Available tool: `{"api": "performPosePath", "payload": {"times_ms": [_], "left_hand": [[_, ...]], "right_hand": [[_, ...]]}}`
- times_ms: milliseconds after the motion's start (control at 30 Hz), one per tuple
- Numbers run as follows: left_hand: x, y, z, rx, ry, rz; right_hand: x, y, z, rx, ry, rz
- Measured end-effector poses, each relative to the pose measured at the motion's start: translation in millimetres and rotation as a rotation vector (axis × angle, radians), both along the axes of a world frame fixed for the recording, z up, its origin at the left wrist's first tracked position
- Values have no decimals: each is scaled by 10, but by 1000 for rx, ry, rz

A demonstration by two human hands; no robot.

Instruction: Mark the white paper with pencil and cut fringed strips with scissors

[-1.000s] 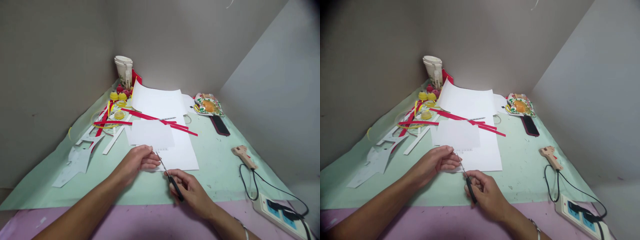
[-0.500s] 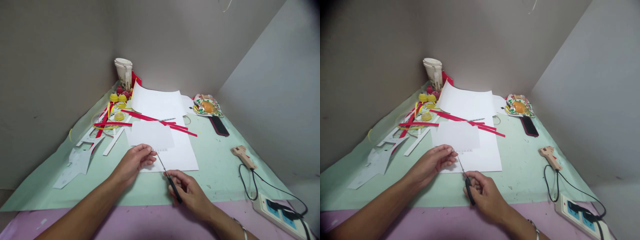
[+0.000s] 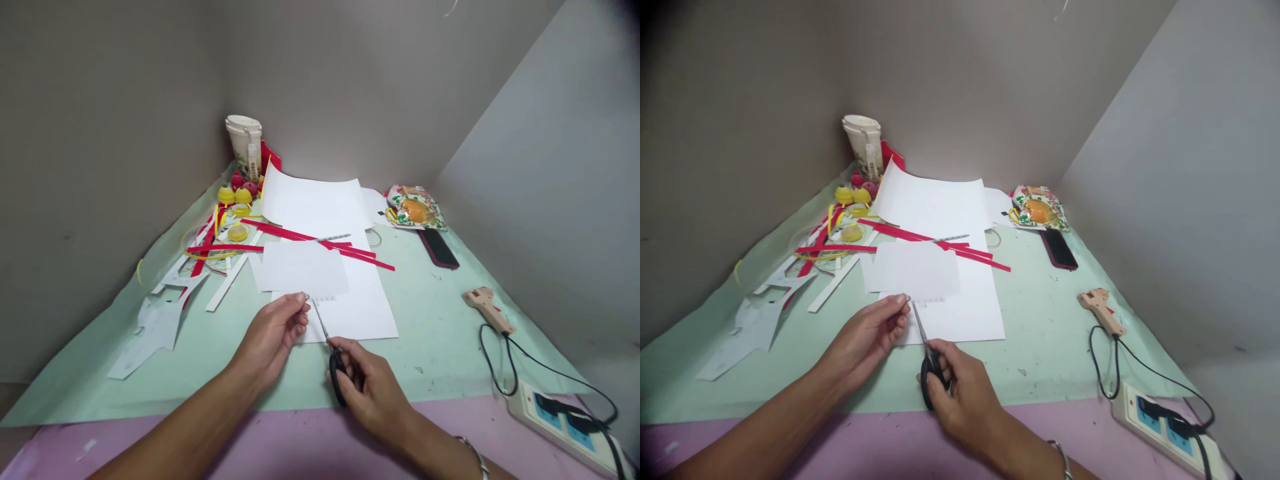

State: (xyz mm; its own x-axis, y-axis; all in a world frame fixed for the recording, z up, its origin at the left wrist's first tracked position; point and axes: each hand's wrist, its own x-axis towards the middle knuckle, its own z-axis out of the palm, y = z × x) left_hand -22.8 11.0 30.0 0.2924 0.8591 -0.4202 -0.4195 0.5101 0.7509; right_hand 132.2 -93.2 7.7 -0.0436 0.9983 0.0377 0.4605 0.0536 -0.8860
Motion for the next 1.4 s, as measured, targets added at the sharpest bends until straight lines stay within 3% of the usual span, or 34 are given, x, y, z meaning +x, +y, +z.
{"api": "performPosePath", "payload": {"times_ms": [700,1400], "left_hand": [[55,-60,7,-129,-150,39],[50,-64,-11,-145,-163,1]], "right_hand": [[-13,-6,-34,54,-26,-8],[-12,-9,-35,50,-5,-11]]}}
